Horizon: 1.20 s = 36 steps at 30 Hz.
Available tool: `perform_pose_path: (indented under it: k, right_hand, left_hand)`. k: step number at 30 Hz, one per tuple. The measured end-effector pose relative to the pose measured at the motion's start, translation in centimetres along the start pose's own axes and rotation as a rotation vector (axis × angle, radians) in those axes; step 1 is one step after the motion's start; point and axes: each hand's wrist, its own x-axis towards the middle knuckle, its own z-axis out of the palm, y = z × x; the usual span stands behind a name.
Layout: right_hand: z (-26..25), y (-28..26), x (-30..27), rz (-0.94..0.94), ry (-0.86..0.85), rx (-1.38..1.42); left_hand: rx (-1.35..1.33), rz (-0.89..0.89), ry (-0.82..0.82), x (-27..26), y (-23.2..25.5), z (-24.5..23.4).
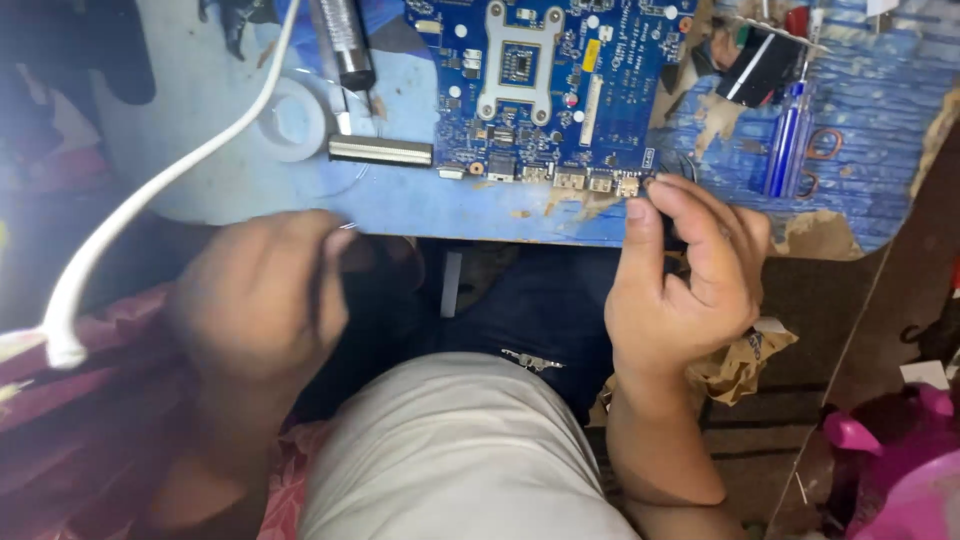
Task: Soldering a connector onto a laptop motherboard and inspecting the connection with tweezers.
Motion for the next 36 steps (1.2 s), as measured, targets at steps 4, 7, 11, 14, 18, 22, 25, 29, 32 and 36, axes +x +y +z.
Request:
perform_pose_path:
  k: [4,7,11,14,18,22,25,29,32,36]
  right_hand:
    - [-0.1,-0.3,0.2,0.017,0.021,0.01]
    - [-0.2,-0.6,0.6,0.022,0.034,0.015]
    - [-0.3,-0.8,0.7,0.059,0.043,0.029]
    - [-0.3,-0.6,0.4,0.133,0.039,0.049]
    - [-0.6,-0.6,0.4,0.216,0.006,0.09]
    - [-0.5,-0.8,-0.1,0.209,-0.036,0.033]
    - [-0.2,-1.1,-0.6,0.208,-0.04,-0.02]
    - [0.0,-1.1,-0.9,0.16,-0.05,-0.077]
    - [0.2,-0.9,-0.9,0.12,-0.056,-0.079]
    - [0.4,-0.4,-1.0,0.055,-0.057,-0.068]
  left_hand:
    - [0.018,-0.114,-0.015,-0.6,-0.4,-0.3]
    - [-0.152,-0.26,0.162,-0.4,0.0,0.2]
    - [-0.589,-0.493,0.342,0.4,-0.1,1.5]
    - [-0.586,-0.488,0.432,-0.2,-1.0,2.6]
    - [-0.651,-0.326,0.567,-1.5,-1.5,4.2]
    - [-0.534,-0.192,0.37,-1.1,-1.1,1.8]
    - [-0.365,-0.049,0.319,-0.4,-0.5,1.8]
    - [-0.355,0.127,0.341,0.9,0.4,2.8]
    - [-0.423,0.139,0.393,1.6,1.7,3.9]
    - [-0.558,0.07,0.41,2.6,2.0,5.7]
